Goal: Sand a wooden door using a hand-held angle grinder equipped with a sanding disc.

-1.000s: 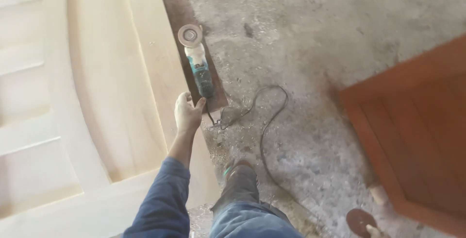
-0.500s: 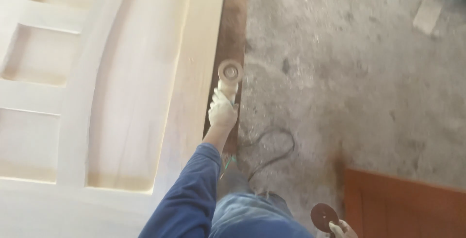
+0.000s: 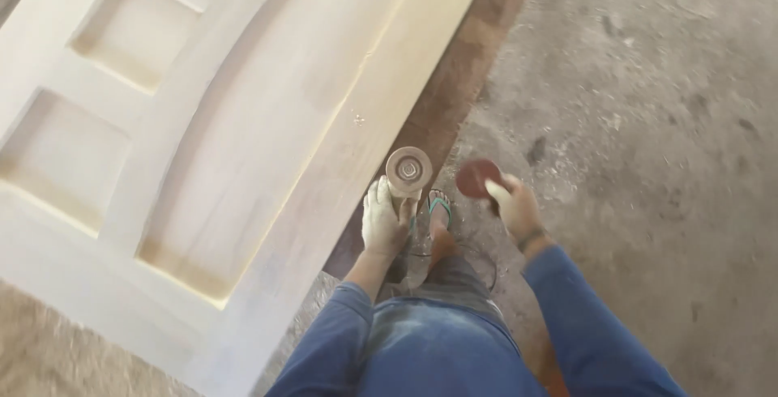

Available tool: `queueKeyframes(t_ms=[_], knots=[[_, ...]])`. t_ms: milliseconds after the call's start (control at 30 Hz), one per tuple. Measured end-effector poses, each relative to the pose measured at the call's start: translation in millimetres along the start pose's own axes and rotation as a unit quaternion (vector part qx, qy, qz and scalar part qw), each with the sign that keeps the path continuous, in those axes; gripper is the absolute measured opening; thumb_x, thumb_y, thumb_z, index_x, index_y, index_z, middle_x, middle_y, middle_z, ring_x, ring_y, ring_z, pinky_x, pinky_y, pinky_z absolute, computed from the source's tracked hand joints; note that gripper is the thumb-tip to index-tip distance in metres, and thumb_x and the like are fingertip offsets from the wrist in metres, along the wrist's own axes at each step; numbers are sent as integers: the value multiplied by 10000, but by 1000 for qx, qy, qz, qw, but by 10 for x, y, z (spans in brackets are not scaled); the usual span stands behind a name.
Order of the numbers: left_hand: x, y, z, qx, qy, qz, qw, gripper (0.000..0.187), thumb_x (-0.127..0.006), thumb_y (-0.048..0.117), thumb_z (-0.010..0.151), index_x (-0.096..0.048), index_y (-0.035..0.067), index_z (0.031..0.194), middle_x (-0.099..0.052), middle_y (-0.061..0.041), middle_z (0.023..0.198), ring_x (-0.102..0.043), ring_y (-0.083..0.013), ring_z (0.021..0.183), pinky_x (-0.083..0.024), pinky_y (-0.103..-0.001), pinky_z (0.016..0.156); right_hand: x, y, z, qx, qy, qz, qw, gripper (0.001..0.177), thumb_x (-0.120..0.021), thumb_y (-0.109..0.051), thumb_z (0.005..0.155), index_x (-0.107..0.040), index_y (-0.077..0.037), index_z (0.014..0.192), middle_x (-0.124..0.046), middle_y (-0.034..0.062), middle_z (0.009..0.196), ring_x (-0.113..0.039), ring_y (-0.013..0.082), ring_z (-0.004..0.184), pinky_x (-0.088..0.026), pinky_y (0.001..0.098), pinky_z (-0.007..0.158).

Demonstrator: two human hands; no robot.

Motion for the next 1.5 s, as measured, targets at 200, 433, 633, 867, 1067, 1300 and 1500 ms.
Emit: queueKeyframes(t_ms=[200,433,633,867,1067,1300,1500], knots=[[198,189,483,202,-129,-258,936,715,-743,433,784,-614,77,1391,-705,-178,1335,-688,-337,1268,-532,-441,1091,-654,-277,1341,75,-42,-344,935,362,-753,-332,930,-712,-15,1101,-724,63,831,-694,133,702,-536,290,637],[7,394,486,185,-158,-112,963,722,-889,396,624,-639,144,1253,-570,-143,1335,-535,-368,1266,-460,-471,1062,-696,-157,663,-144,-127,-78,978,500,-606,-492,992,-683,-1,1051,-662,104,859,-635,174,662,-500,344,564],[-119,473,287,120,-90,-144,978,653,-857,297,588,-621,117,1170,-618,-123,1207,-517,-383,1217,-424,-519,1021,-867,-827,48,70,-122,-370,918,504,-779,-428,787,-717,-17,1071,-753,139,968,-748,272,909,-578,396,807],[-143,357,285,90,-21,-158,983,414,-734,277,756,-651,149,1140,-662,-95,1178,-549,-345,1203,-424,-523,1027,-959,-235,342,200,-54,-258,944,674,-746,-388,841,-522,77,1276,-621,223,1137,-630,309,1000,-532,433,816],[-65,380,259,69,-43,-169,982,491,-730,264,727,-633,106,1182,-648,-116,1225,-539,-359,1226,-413,-535,1039,-1231,-94,264,92,171,-141,971,448,-629,-394,1039,-529,38,1106,-552,199,1139,-572,287,1040,-482,455,898],[88,167,342,86,-43,-213,972,600,-801,420,733,-641,123,1229,-661,-100,1232,-539,-344,1267,-420,-500,1074,-1573,-745,-115,475,33,-392,787,308,-662,-247,909,-559,-21,1092,-563,208,1100,-540,394,1087,-429,513,992],[-192,11,248,71,-72,-211,972,565,-787,335,792,-648,133,1301,-673,-94,1293,-531,-358,1309,-408,-493,1132,-1748,-1208,-465,570,-275,-430,644,156,-688,-204,834,-582,-120,911,-659,86,997,-623,295,1047,-456,511,1061]])
Point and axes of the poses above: each hand's wrist, its own z-axis towards the middle knuckle, its own x-axis out of the back of the hand, y = z × x, the point moved 5 cm from there along z, towards the middle knuckle
